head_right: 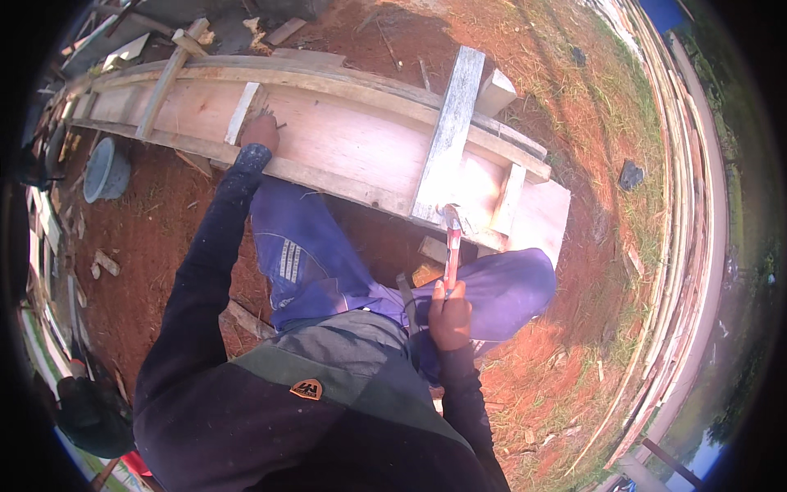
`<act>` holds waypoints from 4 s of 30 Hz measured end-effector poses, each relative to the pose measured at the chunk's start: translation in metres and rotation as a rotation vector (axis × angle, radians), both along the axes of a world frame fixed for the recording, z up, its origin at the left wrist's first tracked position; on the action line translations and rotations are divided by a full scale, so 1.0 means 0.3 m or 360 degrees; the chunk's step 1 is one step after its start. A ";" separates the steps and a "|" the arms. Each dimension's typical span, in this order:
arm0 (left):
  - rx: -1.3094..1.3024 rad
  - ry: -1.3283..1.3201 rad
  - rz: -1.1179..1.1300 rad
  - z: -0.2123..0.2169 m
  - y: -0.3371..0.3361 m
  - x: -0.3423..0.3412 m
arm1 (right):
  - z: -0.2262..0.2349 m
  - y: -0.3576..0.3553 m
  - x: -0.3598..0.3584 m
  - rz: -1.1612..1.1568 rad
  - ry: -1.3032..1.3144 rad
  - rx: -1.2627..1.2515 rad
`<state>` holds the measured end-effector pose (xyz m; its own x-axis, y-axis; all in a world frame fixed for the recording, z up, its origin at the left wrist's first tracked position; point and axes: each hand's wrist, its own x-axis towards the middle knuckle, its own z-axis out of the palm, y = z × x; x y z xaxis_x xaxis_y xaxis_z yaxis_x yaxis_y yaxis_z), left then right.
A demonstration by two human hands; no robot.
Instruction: The person assembles a wooden structure by positioning planks and hammering nails into place. They use a hammer to secure the pieces together while sitting on the ground.
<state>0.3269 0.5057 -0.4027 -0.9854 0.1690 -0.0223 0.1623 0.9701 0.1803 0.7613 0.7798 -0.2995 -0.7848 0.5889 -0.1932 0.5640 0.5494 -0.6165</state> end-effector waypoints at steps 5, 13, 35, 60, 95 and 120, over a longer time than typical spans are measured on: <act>-0.0139 -0.0136 -0.0032 0.001 0.011 -0.037 | 0.026 0.002 -0.001 0.0000 0.0005 -0.0083; 0.1229 -0.0261 -0.0287 0.194 0.257 0.016 | -0.018 0.001 0.015 0.0030 0.0093 -0.0050; 0.1940 -0.0478 -0.1066 0.291 1.099 0.036 | 0.020 -0.028 -0.010 -0.0131 -0.0075 -0.0015; 0.2319 0.0011 0.0356 -0.043 1.370 -0.222 | 0.029 -0.002 -0.021 -0.0136 0.0147 -0.0315; -0.0164 -0.0041 0.0182 0.031 -0.031 -0.045 | -0.001 0.001 -0.028 -0.0181 0.0166 -0.0197; 0.2180 -0.0944 -0.0252 0.363 0.351 0.001 | -0.097 0.028 0.011 -0.0341 0.0074 -0.0446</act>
<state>0.3274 0.6109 -0.2937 -0.8602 0.4899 -0.1416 -0.1737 -0.0203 0.9846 0.7645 0.7881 -0.3286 -0.6611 0.6700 -0.3377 0.6159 0.2275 -0.7543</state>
